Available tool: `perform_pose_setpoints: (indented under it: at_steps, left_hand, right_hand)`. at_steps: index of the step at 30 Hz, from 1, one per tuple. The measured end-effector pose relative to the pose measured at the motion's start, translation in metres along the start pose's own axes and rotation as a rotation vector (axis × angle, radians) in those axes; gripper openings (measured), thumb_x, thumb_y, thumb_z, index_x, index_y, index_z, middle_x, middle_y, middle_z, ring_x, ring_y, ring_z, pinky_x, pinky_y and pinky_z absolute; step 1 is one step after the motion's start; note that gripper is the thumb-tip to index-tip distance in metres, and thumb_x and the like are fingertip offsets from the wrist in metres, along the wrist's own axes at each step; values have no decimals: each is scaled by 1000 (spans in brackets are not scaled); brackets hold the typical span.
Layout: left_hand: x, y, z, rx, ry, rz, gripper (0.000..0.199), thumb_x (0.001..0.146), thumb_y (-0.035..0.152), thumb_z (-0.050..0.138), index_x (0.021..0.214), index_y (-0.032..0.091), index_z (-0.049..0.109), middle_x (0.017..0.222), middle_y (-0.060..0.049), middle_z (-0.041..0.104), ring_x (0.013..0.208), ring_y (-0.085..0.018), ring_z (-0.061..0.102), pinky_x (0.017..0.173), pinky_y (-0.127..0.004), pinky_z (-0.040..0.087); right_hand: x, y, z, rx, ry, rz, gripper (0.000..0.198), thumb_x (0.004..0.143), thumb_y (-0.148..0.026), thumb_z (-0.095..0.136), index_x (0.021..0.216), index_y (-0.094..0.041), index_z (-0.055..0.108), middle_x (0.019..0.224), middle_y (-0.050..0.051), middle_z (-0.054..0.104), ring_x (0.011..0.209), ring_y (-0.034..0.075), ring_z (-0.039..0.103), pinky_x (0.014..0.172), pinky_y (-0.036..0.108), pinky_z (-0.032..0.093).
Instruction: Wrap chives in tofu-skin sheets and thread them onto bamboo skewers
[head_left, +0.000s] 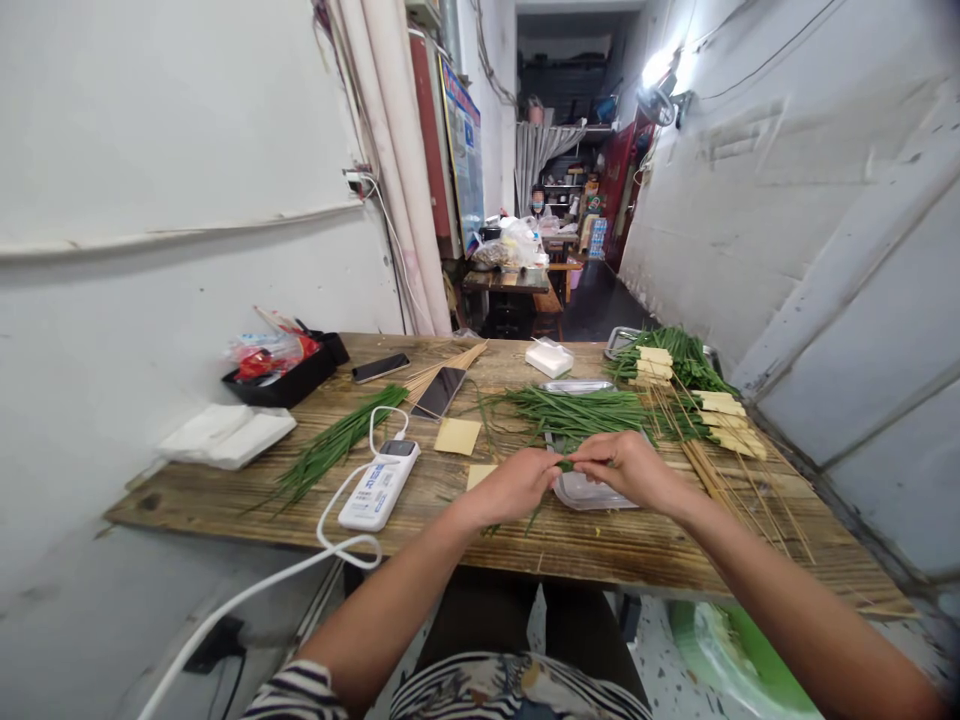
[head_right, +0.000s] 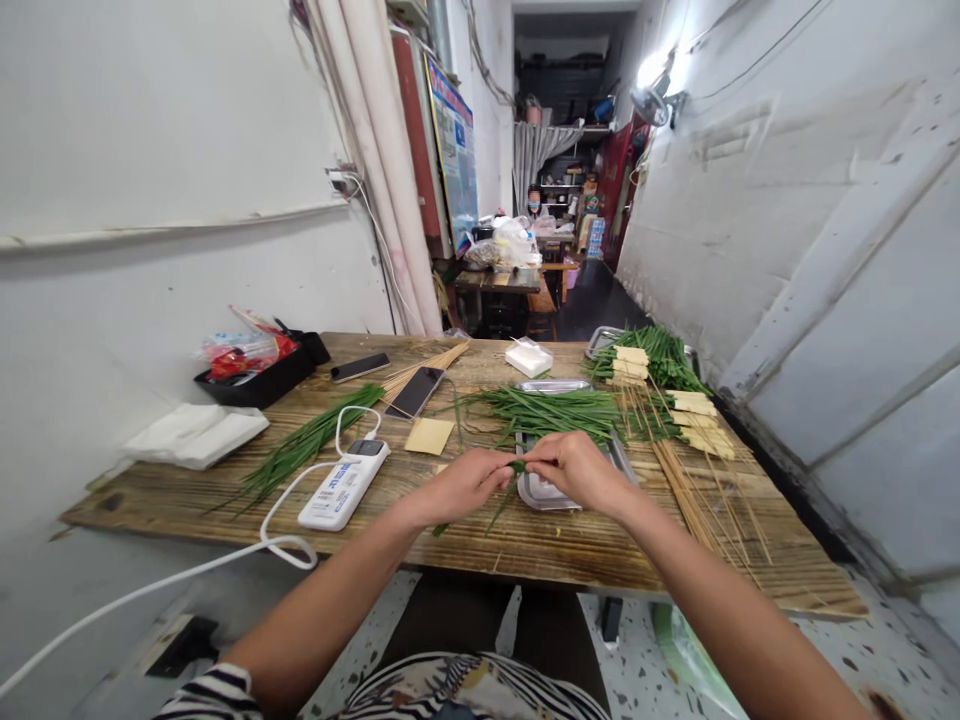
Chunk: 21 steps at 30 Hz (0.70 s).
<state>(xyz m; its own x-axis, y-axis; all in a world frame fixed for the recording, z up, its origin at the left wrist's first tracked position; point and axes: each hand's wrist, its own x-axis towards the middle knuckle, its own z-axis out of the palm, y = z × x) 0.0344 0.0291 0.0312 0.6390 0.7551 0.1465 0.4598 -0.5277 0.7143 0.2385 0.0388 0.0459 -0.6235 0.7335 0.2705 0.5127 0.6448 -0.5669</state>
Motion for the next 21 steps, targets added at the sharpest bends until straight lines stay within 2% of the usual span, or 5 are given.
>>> perform_pose_setpoints:
  at_steps: [7, 11, 13, 17, 21]
  left_hand:
    - [1, -6, 6, 131, 47, -49, 31, 91, 24, 38, 66, 17, 53, 63, -1, 54, 63, -14, 49, 59, -23, 32]
    - [2, -7, 10, 205, 50, -41, 27, 90, 23, 39, 71, 16, 57, 72, -5, 61, 69, -17, 53, 63, -24, 35]
    - [4, -7, 11, 202, 42, -31, 24, 89, 20, 41, 73, 15, 58, 74, -6, 62, 69, -17, 54, 63, -24, 35]
    - [5, -7, 10, 64, 7, -17, 24, 86, 17, 41, 65, 16, 54, 64, -1, 56, 63, -14, 49, 61, -23, 33]
    - [3, -7, 8, -222, -82, -108, 29, 86, 24, 40, 59, 17, 44, 54, 3, 42, 54, -11, 41, 54, -21, 31]
  right_hand:
    - [-2, 7, 2, -41, -10, 27, 20, 86, -24, 55, 94, -19, 72, 84, 5, 70, 73, 14, 63, 67, 24, 46]
    - [-3, -9, 1, -371, -51, -34, 31, 81, -24, 63, 112, -19, 64, 105, 10, 65, 95, 21, 59, 80, 32, 44]
    - [-1, -21, 5, -541, -75, -59, 27, 82, -24, 63, 107, -17, 64, 101, 11, 65, 95, 22, 56, 81, 33, 41]
    - [5, -34, 16, -720, -179, -16, 16, 89, -21, 53, 83, -14, 66, 77, 9, 67, 78, 21, 55, 72, 32, 33]
    - [6, -30, 23, -742, -252, -4, 20, 90, -18, 51, 78, -13, 66, 77, 9, 67, 75, 21, 55, 68, 32, 29]
